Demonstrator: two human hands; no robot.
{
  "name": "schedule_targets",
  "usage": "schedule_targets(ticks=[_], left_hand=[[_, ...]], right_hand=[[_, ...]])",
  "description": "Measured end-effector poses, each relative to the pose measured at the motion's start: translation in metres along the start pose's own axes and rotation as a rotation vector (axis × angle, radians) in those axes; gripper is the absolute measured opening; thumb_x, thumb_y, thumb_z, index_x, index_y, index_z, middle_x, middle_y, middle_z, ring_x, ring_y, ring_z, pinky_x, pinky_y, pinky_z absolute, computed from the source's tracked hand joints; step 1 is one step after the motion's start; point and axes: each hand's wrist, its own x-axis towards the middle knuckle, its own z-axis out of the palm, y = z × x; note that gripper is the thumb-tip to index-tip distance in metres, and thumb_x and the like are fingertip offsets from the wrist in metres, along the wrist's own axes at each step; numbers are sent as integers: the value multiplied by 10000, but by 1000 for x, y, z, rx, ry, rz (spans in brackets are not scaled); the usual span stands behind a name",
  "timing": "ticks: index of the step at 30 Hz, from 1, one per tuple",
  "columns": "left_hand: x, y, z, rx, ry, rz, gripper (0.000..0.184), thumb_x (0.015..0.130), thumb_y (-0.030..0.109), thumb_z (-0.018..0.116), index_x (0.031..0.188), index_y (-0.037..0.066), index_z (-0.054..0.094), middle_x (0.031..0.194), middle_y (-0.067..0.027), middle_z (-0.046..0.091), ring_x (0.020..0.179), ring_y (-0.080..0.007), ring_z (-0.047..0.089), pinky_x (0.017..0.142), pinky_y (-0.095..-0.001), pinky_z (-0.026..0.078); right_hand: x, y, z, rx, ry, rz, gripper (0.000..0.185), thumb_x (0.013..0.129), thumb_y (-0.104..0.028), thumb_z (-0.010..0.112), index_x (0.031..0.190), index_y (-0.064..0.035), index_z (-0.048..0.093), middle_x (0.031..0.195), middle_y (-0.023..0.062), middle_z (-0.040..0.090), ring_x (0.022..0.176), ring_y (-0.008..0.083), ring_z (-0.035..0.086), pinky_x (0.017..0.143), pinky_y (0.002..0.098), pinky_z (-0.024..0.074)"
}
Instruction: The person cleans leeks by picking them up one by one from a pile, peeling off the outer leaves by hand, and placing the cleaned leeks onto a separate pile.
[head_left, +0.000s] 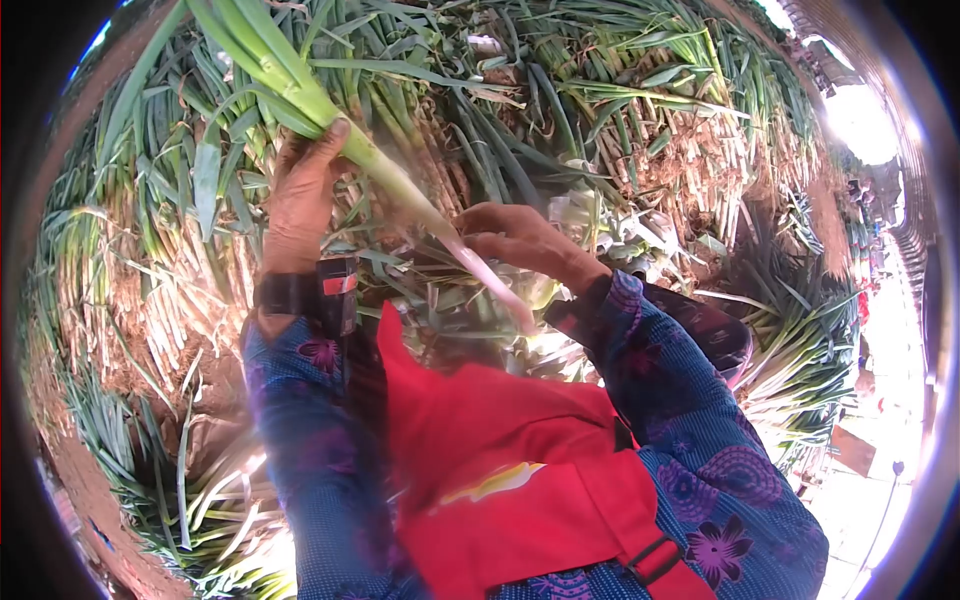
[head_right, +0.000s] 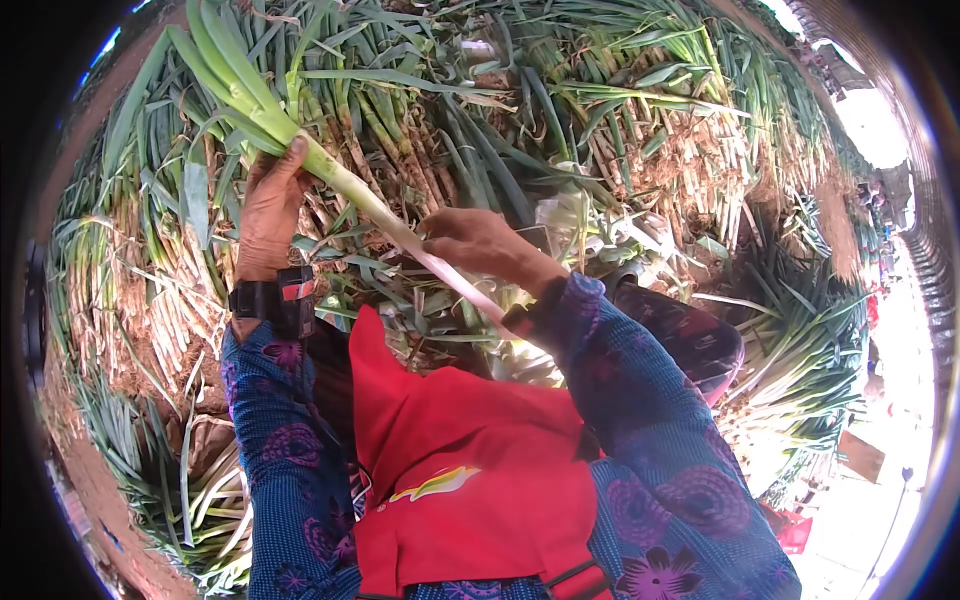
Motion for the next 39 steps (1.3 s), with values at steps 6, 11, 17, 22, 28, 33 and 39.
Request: schedule_targets(ticks=[6, 11, 17, 22, 28, 33, 39], left_hand=[[-4, 2, 3, -51, -74, -50, 326, 865, 180, 703, 1138, 54, 576, 993, -54, 643, 904, -207, 638, 773, -346, 511], [-4, -10, 12, -120, -43, -21, 314, 887, 227, 683, 1130, 57, 577, 987, -29, 626, 924, -193, 632, 795, -342, 502], [2, -24, 15, -240, -8, -61, 272, 909, 204, 652, 1114, 38, 584, 976, -54, 630, 929, -232, 639, 814, -366, 512], [2, -17, 26, -437, -39, -137, 244, 906, 188, 655, 1088, 42, 586, 853, -27, 559, 781, -182, 574, 695, -320, 478], [6, -13, 24, -290, 135, -186, 237, 873, 203, 688, 1033, 56, 592, 673, 9, 448, 614, -126, 457, 572, -287, 386], [6, -4, 21, -287, 127, -125, 298, 864, 293, 641, 982, 26, 576, 619, 9, 416, 583, -161, 437, 567, -310, 372], [-2, 7, 15, -323, 129, -198, 287, 855, 276, 622, 984, 25, 570, 615, 15, 401, 549, -145, 402, 556, -296, 358]], right_hand=[[1, -1, 7, -81, -91, -137, 230, 877, -115, 614, 1086, -20, 626, 867, 66, 675, 823, 108, 604, 762, 276, 490], [-1, -11, 13, -78, -124, -66, 256, 829, -37, 552, 1073, -11, 625, 818, 70, 651, 775, 97, 579, 701, 260, 480], [1, -11, 28, -57, -101, -77, 253, 799, -1, 516, 1027, 21, 623, 782, 49, 618, 723, 87, 548, 646, 247, 460], [2, 3, 44, 203, -85, -44, 167, 812, -41, 536, 932, 26, 630, 763, 13, 594, 690, 75, 534, 615, 239, 452], [-1, 3, 55, 108, 36, 26, 145, 830, -106, 565, 880, 21, 613, 720, 13, 574, 664, 73, 535, 592, 247, 457], [-3, -4, 57, -5, 254, -24, 140, 835, -115, 562, 861, 16, 607, 703, 29, 575, 648, 81, 549, 570, 260, 469], [-4, 18, 56, 448, 343, 253, 186, 826, -140, 575, 917, 15, 626, 776, 111, 657, 711, 189, 639, 680, 343, 521]])
